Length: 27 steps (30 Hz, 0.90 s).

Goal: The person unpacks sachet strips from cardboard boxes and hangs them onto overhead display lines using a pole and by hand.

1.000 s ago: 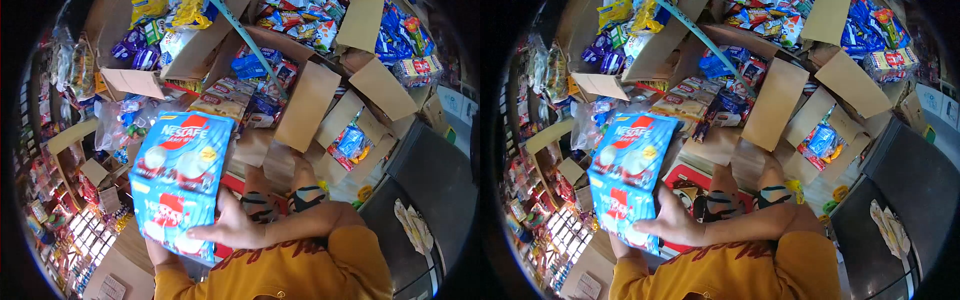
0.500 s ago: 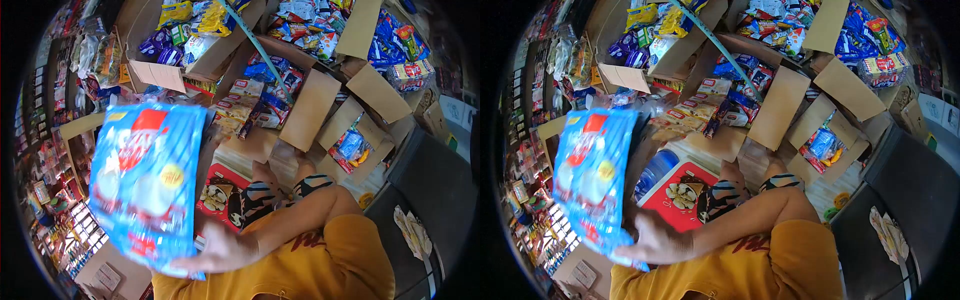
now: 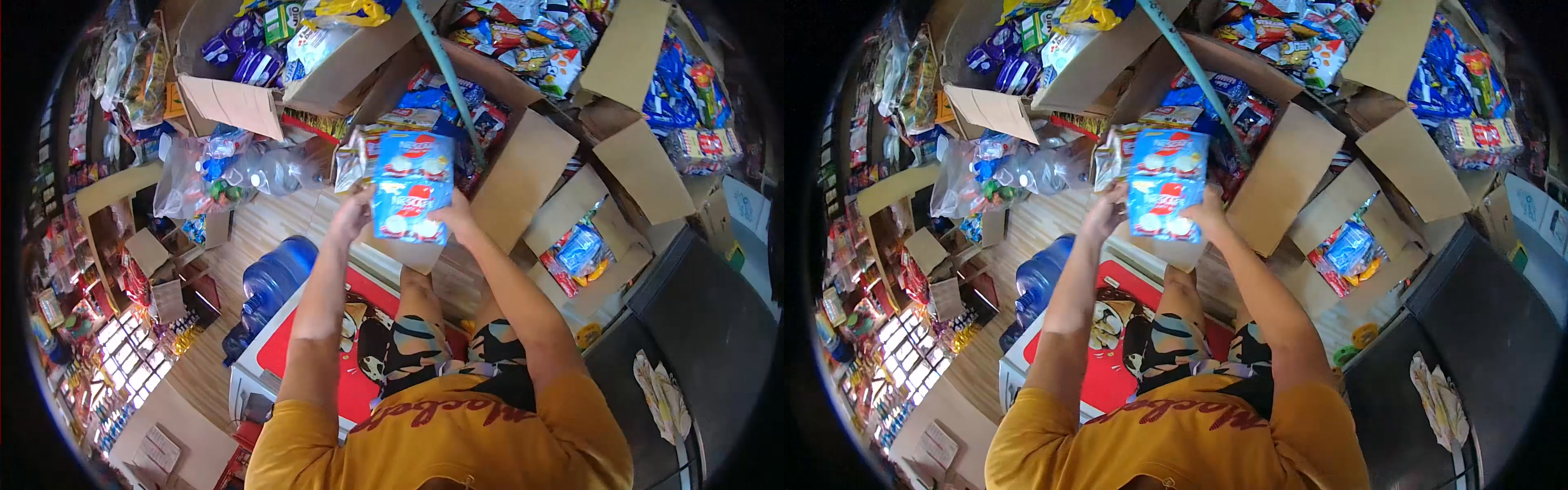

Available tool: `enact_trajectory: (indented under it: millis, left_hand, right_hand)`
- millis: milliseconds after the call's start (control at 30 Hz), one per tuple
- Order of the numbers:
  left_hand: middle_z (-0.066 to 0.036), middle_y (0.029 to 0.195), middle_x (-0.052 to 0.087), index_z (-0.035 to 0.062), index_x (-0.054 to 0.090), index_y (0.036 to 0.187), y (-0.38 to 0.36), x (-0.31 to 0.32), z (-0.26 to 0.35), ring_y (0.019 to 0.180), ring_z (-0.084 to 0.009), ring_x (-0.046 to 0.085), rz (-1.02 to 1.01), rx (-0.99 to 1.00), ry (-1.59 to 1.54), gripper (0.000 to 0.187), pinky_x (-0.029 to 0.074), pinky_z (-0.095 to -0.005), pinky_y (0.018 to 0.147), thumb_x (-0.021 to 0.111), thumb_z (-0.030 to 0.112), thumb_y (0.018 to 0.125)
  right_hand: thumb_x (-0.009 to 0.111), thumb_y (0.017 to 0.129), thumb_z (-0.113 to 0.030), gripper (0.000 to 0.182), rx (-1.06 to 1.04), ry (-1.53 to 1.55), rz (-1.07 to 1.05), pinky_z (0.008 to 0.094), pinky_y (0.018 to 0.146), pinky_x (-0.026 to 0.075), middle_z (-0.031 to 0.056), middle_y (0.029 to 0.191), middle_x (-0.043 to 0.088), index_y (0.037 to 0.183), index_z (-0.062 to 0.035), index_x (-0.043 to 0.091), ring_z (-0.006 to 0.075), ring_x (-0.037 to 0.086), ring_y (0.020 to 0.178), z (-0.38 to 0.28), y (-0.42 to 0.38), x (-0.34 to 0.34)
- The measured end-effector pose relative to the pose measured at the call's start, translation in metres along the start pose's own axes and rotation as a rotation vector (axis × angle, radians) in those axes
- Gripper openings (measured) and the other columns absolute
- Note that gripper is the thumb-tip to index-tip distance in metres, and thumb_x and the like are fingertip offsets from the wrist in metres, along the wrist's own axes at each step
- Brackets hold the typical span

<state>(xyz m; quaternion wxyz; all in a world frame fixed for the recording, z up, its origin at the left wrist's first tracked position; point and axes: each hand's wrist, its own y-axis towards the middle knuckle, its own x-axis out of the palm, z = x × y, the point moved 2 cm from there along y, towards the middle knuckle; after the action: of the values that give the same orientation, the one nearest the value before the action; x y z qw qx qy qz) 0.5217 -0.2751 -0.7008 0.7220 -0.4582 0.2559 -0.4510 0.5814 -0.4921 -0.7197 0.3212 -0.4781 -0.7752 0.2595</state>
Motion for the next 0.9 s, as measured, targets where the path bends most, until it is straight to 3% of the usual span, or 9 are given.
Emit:
enact_trajectory:
  millis: [133,200,267,300,400,433,533,633,900]
  left_hand:
    - [-0.021,0.135,0.035,0.0004,0.0,0.141,0.027,0.04,-0.022,0.119,-0.0275,0.044,0.057,0.179,0.052,0.099,0.04,-0.0362,0.094,0.071,0.015,0.074]
    - [-0.026,0.136,0.031,-0.0048,0.008,0.138,0.068,0.031,-0.051,0.123,-0.0313,0.039,0.165,0.561,0.493,0.094,0.035,-0.0378,0.1,0.07,0.012,0.07]
    - [-0.028,0.135,0.03,-0.006,0.013,0.136,0.034,0.049,-0.027,0.122,-0.0378,0.038,0.273,0.324,0.893,0.088,0.034,-0.0384,0.101,0.068,0.019,0.073]
    - [-0.03,0.134,0.029,-0.0027,0.015,0.137,0.036,0.048,-0.039,0.123,-0.0428,0.035,0.421,0.489,0.938,0.083,0.032,-0.0394,0.102,0.064,0.027,0.078]
    - [-0.028,0.136,0.028,0.0009,0.018,0.138,0.014,0.029,-0.044,0.123,-0.0413,0.035,0.53,0.639,0.695,0.081,0.03,-0.0386,0.103,0.063,0.033,0.079]
    - [-0.024,0.136,0.031,0.0054,0.023,0.138,0.01,0.022,-0.049,0.125,-0.0373,0.035,0.403,0.649,0.225,0.078,0.026,-0.0409,0.105,0.063,0.038,0.08]
    - [-0.008,0.125,0.048,0.0118,0.034,0.135,-0.056,0.011,-0.057,0.115,-0.0236,0.045,0.304,0.17,-0.283,0.066,0.035,-0.0491,0.094,0.059,0.043,0.083]
    - [-0.003,0.121,0.052,0.0165,0.041,0.13,-0.117,0.015,-0.051,0.111,-0.0202,0.049,-0.001,0.151,-0.444,0.06,0.038,-0.0542,0.088,0.059,0.046,0.082]
    - [-0.01,0.086,0.066,-0.0022,0.06,0.099,-0.258,0.021,-0.036,0.071,-0.0185,0.065,0.233,0.333,-0.646,0.027,0.054,-0.0315,0.061,0.066,0.004,0.073]
  right_hand:
    - [0.071,0.061,0.003,0.046,0.091,0.046,0.192,0.035,0.076,0.05,0.013,0.096,0.063,0.103,0.0027,0.055,0.0225,0.062,0.082,0.048,0.037,-0.016]
    - [0.072,0.062,0.002,0.042,0.106,0.076,0.277,0.0354,0.072,0.051,0.0145,0.095,0.063,0.1,0.0038,0.056,0.0235,0.063,0.079,0.054,0.044,-0.015]
    - [0.073,0.063,0.002,0.039,0.114,0.13,0.333,0.0356,0.069,0.052,0.016,0.096,0.063,0.098,0.0048,0.056,0.0244,0.064,0.077,0.033,0.034,-0.008]
    - [0.072,0.067,0.002,0.039,0.111,0.213,0.295,0.0373,0.07,0.053,0.0175,0.097,0.063,0.102,0.0055,0.055,0.0265,0.064,0.078,0.036,0.038,-0.006]
    - [0.066,0.066,0.008,0.036,0.179,0.527,0.199,0.0358,0.064,0.052,0.0122,0.093,0.063,0.101,0.0012,0.057,0.0239,0.063,0.077,0.03,0.036,0.003]
    - [0.065,0.067,0.008,0.038,0.198,0.562,0.176,0.0365,0.066,0.052,0.0118,0.095,0.063,0.103,0.0006,0.056,0.0243,0.063,0.079,0.022,0.031,0.009]
    - [0.063,0.072,0.008,0.041,0.252,0.624,0.079,0.0396,0.074,0.052,0.0118,0.102,0.061,0.111,-0.0001,0.053,0.0257,0.062,0.088,-0.002,-0.007,0.032]
    - [0.061,0.075,0.009,0.043,0.274,0.592,-0.052,0.0416,0.08,0.052,0.0122,0.109,0.059,0.116,-0.0011,0.051,0.0261,0.06,0.097,-0.022,-0.058,0.055]
    - [0.065,0.075,0.002,0.043,0.454,0.36,-0.339,0.0341,0.071,0.051,0.0067,0.104,0.061,0.114,-0.0083,0.053,0.0209,0.061,0.092,-0.052,-0.18,0.082]
